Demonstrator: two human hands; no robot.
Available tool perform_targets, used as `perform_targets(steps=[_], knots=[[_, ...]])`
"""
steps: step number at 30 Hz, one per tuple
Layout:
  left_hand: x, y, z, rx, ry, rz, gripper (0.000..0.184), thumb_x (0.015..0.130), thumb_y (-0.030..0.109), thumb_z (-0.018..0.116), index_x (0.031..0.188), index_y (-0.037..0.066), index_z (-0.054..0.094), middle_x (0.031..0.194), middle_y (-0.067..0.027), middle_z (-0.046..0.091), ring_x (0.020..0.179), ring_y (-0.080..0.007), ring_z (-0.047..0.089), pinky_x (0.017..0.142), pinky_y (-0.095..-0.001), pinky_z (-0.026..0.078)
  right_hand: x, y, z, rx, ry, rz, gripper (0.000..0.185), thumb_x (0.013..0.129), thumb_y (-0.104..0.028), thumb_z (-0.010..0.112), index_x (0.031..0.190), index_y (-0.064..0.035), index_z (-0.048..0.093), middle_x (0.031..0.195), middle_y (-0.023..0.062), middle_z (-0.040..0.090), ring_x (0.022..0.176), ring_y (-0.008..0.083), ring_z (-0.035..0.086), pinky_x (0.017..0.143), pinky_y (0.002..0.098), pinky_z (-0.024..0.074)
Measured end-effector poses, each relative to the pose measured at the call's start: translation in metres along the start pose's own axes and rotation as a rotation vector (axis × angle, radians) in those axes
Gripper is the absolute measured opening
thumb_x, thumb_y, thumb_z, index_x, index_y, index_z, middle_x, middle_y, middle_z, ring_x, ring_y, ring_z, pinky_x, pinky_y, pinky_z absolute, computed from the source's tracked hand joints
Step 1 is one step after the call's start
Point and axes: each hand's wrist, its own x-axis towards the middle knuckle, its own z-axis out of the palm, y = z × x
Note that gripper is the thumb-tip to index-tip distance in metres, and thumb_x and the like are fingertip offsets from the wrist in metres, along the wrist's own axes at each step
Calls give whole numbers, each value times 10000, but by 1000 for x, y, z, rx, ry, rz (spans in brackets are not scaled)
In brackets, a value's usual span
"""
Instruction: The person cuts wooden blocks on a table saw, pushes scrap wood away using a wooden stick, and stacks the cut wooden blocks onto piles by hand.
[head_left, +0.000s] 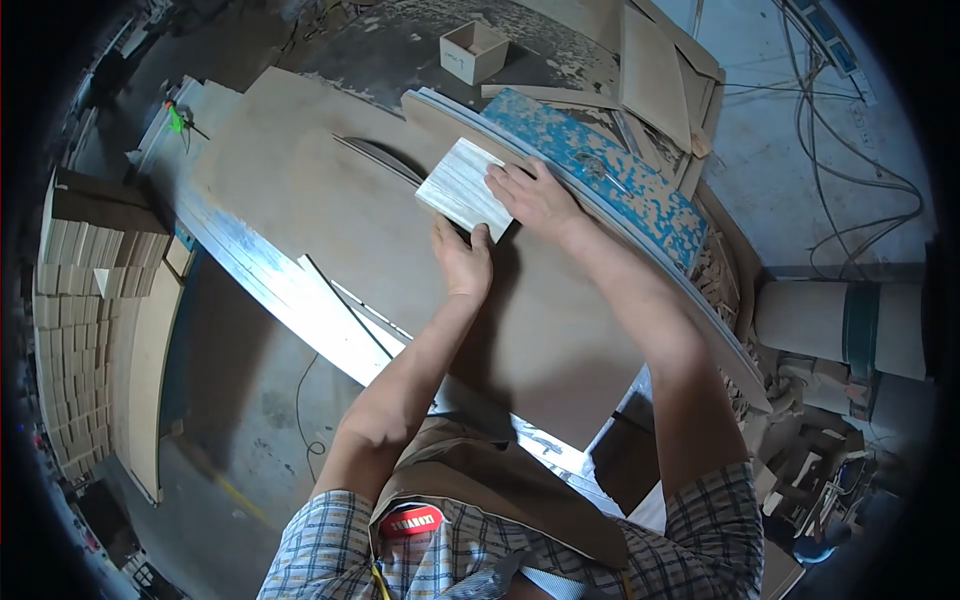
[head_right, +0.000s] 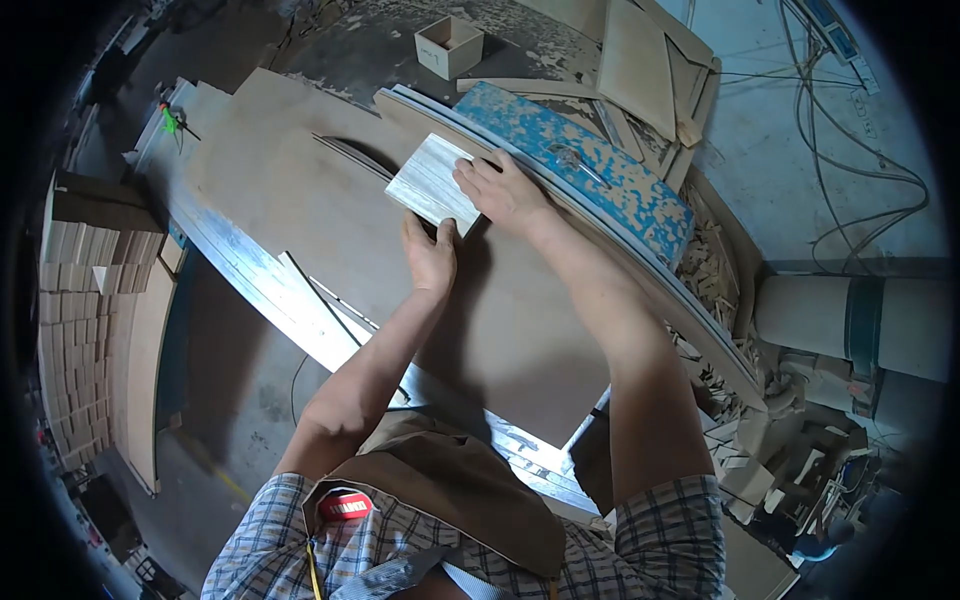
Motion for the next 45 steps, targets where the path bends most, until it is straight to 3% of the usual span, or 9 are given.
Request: perform_targets(steps=[2, 4, 5, 7, 8, 10, 39, 42, 45], knots=[[9, -6, -8, 14, -12, -4, 593, 957, 76, 682, 1467, -77, 421, 1251, -220, 528, 1114, -305, 564, 952, -395, 501, 8, 4, 5, 14, 20, -54, 501, 965, -171, 561, 1455, -72, 545, 1523, 76, 530, 1310, 211, 516, 1124, 501, 373], [13, 1, -14, -35, -89, -84, 737, 961, 130, 682, 1542, -125, 306, 1527, -335, 393, 1426, -471, 397, 1213, -450, 322, 14, 2, 6, -4, -1, -53, 520, 961, -167, 568, 1470, -68, 535, 1519, 79, 532, 1305, 211, 519, 1143, 505, 366], [14, 0, -15, -34, -89, -90, 737, 961, 130, 682, 1542, -125, 306, 1527, -335, 393, 1426, -471, 397, 1213, -450, 322, 17, 2, 7, -7, -2, -57, 527, 959, -167, 571, 1475, -65, 531, 1521, 81, 531, 1307, 212, 518, 1152, 510, 362], [23, -8, -13, -30, 24, 32, 615, 961, 117, 689, 1484, -65, 422, 1301, -228, 524, 1139, -331, 559, 1015, -413, 475, 26, 4, 8, -11, 3, -68, 535, 958, -167, 574, 1480, -62, 526, 1523, 82, 530, 1308, 214, 517, 1162, 514, 358], [26, -12, -14, -27, 22, 33, 615, 961, 117, 689, 1484, -65, 422, 1301, -228, 524, 1139, -331, 559, 1015, -413, 475, 30, 3, 8, -2, -7, -66, 539, 957, -167, 576, 1482, -59, 523, 1530, 85, 523, 1313, 218, 515, 1171, 521, 352], [33, -7, -21, -26, -41, -58, 719, 958, 121, 683, 1538, -115, 329, 1524, -323, 403, 1423, -449, 410, 1210, -446, 326, 38, 3, 11, 5, -16, -65, 542, 957, -167, 577, 1484, -55, 520, 1536, 88, 516, 1318, 221, 512, 1181, 527, 347], [101, -20, -55, -125, 45, -55, 662, 948, 132, 715, 1493, -111, 427, 1520, -292, 485, 1440, -395, 450, 1211, -412, 331, 134, -4, 19, 58, -23, -18, 536, 958, -151, 594, 1484, -78, 521, 1530, 51, 526, 1333, 195, 514, 1196, 532, 342], [119, -27, -62, -144, 66, -51, 649, 958, 140, 708, 1491, -109, 432, 1500, -284, 513, 1416, -380, 486, 1192, -409, 360, 146, -3, 22, 92, -17, -24, 542, 960, -147, 591, 1492, -82, 513, 1530, 46, 526, 1338, 191, 510, 1209, 533, 324], [130, -13, -91, -378, -51, -271, 619, 990, 188, 696, 1487, -92, 456, 1439, -224, 582, 1302, -269, 578, 1111, -353, 433, 158, -4, 25, 112, -20, -7, 536, 961, -146, 589, 1489, -91, 512, 1533, 41, 524, 1346, 185, 504, 1216, 536, 314]])
